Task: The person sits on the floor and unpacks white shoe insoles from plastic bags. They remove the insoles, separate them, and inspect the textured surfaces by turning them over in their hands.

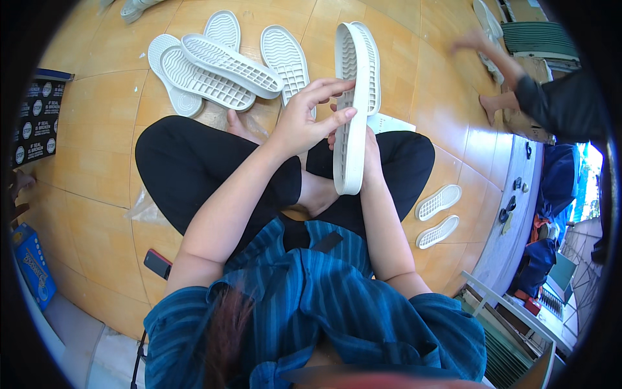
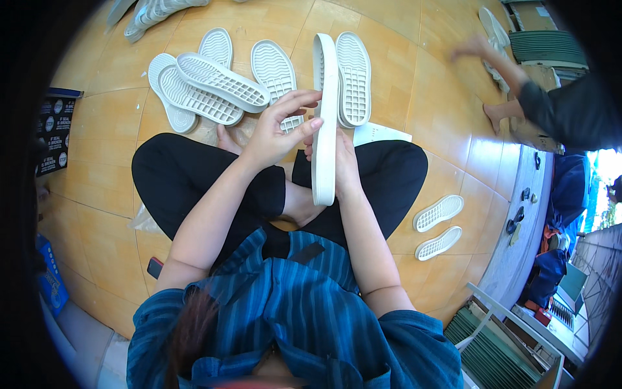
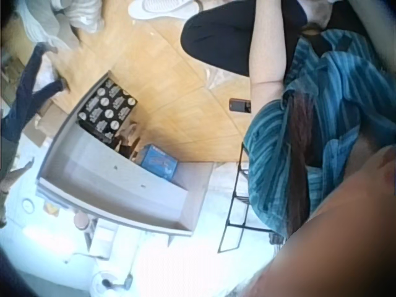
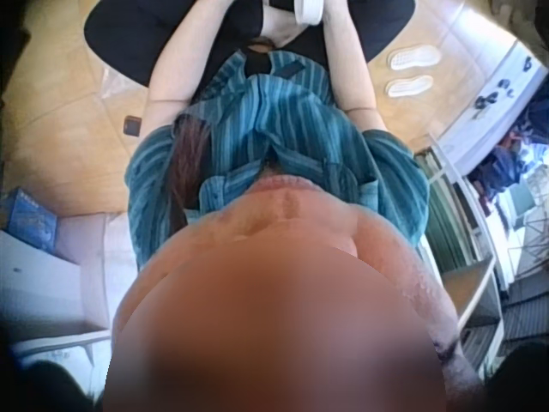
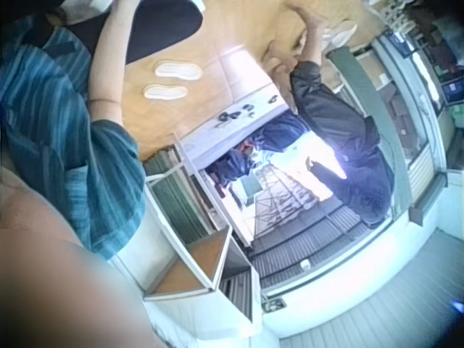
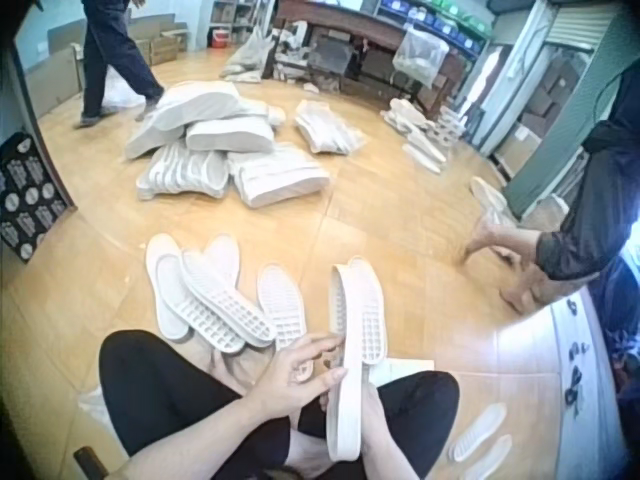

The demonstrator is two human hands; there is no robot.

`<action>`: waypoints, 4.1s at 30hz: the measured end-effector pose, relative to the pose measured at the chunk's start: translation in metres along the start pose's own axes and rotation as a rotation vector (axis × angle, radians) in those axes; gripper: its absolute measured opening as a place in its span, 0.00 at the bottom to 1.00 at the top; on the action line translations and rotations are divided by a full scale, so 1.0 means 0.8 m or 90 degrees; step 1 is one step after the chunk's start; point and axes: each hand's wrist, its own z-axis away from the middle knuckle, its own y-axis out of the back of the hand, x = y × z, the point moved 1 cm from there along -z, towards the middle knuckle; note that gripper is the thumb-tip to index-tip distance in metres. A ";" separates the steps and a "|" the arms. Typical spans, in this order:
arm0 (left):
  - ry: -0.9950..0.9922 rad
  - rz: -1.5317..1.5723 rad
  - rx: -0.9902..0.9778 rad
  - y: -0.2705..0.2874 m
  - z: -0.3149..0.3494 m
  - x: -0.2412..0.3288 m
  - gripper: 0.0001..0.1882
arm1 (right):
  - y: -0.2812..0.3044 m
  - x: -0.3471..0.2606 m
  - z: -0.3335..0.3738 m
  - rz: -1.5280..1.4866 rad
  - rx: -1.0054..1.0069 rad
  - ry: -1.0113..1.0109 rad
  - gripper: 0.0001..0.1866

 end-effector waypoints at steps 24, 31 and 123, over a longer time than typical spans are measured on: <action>0.405 0.274 0.054 0.008 -0.007 -0.030 0.31 | -0.022 -0.038 0.019 -0.376 -0.100 -0.157 0.20; 0.300 0.549 0.164 0.011 -0.011 -0.024 0.19 | -0.036 -0.041 0.021 -0.167 -0.008 0.046 0.31; 0.263 0.672 0.195 0.030 -0.010 0.018 0.31 | -0.028 -0.021 0.021 -0.043 0.031 0.140 0.21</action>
